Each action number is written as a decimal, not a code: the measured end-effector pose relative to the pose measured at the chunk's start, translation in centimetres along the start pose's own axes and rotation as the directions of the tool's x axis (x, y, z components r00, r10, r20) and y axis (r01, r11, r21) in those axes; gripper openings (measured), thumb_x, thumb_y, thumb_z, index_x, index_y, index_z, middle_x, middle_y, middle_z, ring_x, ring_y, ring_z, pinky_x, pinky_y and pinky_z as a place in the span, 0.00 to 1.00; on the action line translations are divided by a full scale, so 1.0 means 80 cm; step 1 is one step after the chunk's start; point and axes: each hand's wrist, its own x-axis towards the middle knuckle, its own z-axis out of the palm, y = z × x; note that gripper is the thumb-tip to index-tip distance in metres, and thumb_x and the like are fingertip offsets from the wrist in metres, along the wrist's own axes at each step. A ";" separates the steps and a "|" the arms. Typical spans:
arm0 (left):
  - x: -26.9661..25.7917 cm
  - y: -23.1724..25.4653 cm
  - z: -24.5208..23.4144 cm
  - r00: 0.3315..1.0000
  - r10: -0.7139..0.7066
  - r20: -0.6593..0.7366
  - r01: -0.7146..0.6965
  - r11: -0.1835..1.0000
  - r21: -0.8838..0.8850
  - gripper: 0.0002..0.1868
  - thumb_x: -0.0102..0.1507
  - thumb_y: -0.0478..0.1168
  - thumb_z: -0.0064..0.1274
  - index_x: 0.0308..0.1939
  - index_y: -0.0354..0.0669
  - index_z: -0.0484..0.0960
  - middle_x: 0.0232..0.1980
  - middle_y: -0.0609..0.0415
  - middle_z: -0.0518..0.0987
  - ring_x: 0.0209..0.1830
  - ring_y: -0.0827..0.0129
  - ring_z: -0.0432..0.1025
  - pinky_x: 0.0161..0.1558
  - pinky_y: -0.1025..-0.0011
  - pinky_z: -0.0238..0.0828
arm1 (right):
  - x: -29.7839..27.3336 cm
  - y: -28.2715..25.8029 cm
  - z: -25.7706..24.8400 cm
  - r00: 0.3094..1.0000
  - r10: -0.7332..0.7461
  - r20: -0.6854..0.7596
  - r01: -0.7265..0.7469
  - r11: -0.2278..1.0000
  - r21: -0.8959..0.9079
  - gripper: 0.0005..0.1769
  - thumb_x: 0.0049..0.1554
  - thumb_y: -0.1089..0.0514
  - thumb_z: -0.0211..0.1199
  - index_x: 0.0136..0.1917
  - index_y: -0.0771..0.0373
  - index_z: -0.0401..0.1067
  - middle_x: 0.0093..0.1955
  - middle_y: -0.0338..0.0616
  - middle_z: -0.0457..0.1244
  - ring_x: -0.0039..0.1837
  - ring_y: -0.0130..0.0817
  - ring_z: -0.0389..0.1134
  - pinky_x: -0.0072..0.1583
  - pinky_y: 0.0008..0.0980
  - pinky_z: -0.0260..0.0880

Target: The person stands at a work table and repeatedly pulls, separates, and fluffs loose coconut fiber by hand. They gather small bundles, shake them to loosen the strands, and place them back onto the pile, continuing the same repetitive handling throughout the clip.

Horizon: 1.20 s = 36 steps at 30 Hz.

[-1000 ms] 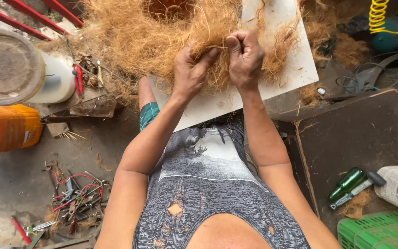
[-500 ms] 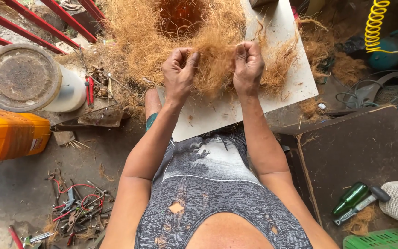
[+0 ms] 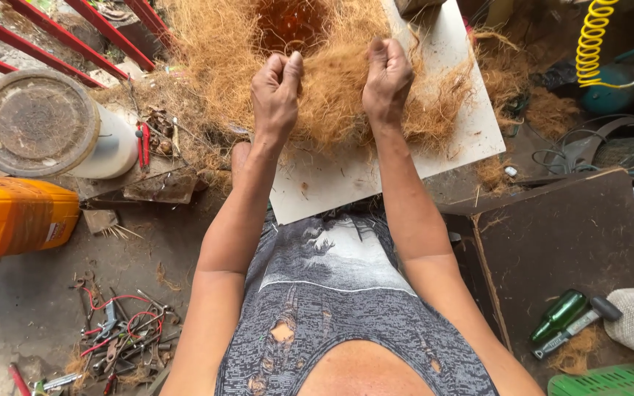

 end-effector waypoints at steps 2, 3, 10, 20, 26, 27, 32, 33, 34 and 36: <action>-0.004 0.010 0.008 0.996 -0.004 0.092 0.000 0.999 0.046 0.16 0.68 0.55 0.41 0.40 0.48 0.67 0.37 0.57 0.69 0.35 0.72 0.64 0.37 0.72 0.67 | -0.003 -0.020 -0.006 0.993 0.115 0.025 -0.117 0.988 0.101 0.23 0.64 0.38 0.43 0.39 0.55 0.62 0.34 0.34 0.56 0.33 0.24 0.55 0.32 0.24 0.58; 0.002 0.016 0.012 0.982 0.004 0.188 -0.021 0.996 0.091 0.24 0.66 0.59 0.39 0.52 0.44 0.68 0.48 0.52 0.71 0.48 0.65 0.69 0.51 0.66 0.74 | 0.003 -0.032 -0.006 0.976 0.214 0.051 -0.220 0.954 0.203 0.21 0.63 0.39 0.43 0.42 0.55 0.64 0.37 0.35 0.60 0.37 0.24 0.59 0.36 0.23 0.63; 0.002 0.009 0.011 0.983 -0.014 0.184 0.021 0.999 -0.032 0.07 0.67 0.30 0.48 0.42 0.47 0.69 0.35 0.60 0.69 0.32 0.75 0.65 0.34 0.77 0.69 | 0.012 -0.029 -0.011 0.982 0.134 0.136 -0.146 0.986 0.079 0.33 0.59 0.24 0.33 0.36 0.52 0.59 0.31 0.31 0.54 0.31 0.23 0.52 0.33 0.26 0.59; 0.006 0.004 0.022 0.991 0.021 -0.132 -0.049 0.976 -0.213 0.16 0.64 0.44 0.59 0.50 0.47 0.71 0.45 0.54 0.73 0.40 0.72 0.72 0.43 0.73 0.80 | 0.000 -0.067 -0.022 0.860 0.324 0.393 -0.432 0.874 0.223 0.42 0.54 0.29 0.47 0.63 0.65 0.43 0.76 0.65 0.38 0.80 0.58 0.37 0.78 0.56 0.36; -0.007 -0.010 0.020 0.995 -0.071 0.070 0.084 0.975 -0.207 0.21 0.62 0.45 0.58 0.56 0.45 0.69 0.55 0.47 0.72 0.51 0.64 0.72 0.51 0.64 0.81 | -0.015 -0.048 -0.018 0.824 0.316 0.470 -0.503 0.789 0.352 0.37 0.53 0.49 0.69 0.63 0.71 0.53 0.61 0.56 0.61 0.63 0.44 0.66 0.67 0.38 0.68; -0.007 -0.009 0.018 0.991 -0.025 0.129 0.063 0.953 -0.297 0.16 0.65 0.35 0.57 0.53 0.42 0.70 0.50 0.48 0.77 0.51 0.63 0.74 0.54 0.66 0.78 | -0.010 -0.042 -0.016 0.778 0.461 0.426 -0.606 0.730 0.317 0.65 0.46 0.46 0.76 0.76 0.79 0.35 0.71 0.65 0.56 0.71 0.48 0.62 0.73 0.37 0.62; 0.008 -0.022 -0.012 0.995 0.024 -0.094 -0.050 0.955 -0.291 0.21 0.61 0.41 0.66 0.52 0.44 0.72 0.50 0.52 0.73 0.46 0.67 0.70 0.46 0.71 0.79 | 0.007 -0.028 -0.053 0.872 0.250 0.420 -0.443 0.768 0.462 0.12 0.59 0.54 0.67 0.50 0.61 0.67 0.41 0.37 0.63 0.41 0.26 0.62 0.46 0.25 0.69; 0.005 -0.023 -0.019 0.986 0.036 -0.162 -0.071 0.974 -0.217 0.25 0.58 0.45 0.69 0.53 0.47 0.73 0.52 0.52 0.73 0.52 0.65 0.68 0.51 0.69 0.78 | 0.007 -0.019 -0.057 0.900 0.269 0.344 -0.421 0.742 0.522 0.12 0.57 0.55 0.69 0.46 0.59 0.68 0.42 0.36 0.63 0.45 0.27 0.63 0.54 0.29 0.71; 0.000 -0.017 -0.012 0.986 0.033 -0.164 -0.068 0.974 -0.214 0.25 0.58 0.45 0.69 0.53 0.47 0.73 0.52 0.52 0.73 0.52 0.65 0.68 0.51 0.69 0.78 | 0.002 -0.028 -0.054 0.898 0.271 0.347 -0.425 0.740 0.522 0.12 0.57 0.55 0.69 0.46 0.59 0.68 0.42 0.36 0.63 0.45 0.27 0.63 0.54 0.29 0.71; -0.005 -0.004 0.007 0.995 0.044 -0.087 -0.073 0.927 -0.368 0.22 0.62 0.45 0.64 0.52 0.42 0.70 0.48 0.48 0.72 0.46 0.62 0.74 0.44 0.66 0.86 | -0.002 -0.046 -0.050 0.797 0.357 0.487 -0.579 0.681 0.448 0.39 0.55 0.44 0.65 0.69 0.67 0.55 0.50 0.49 0.67 0.50 0.37 0.70 0.51 0.32 0.76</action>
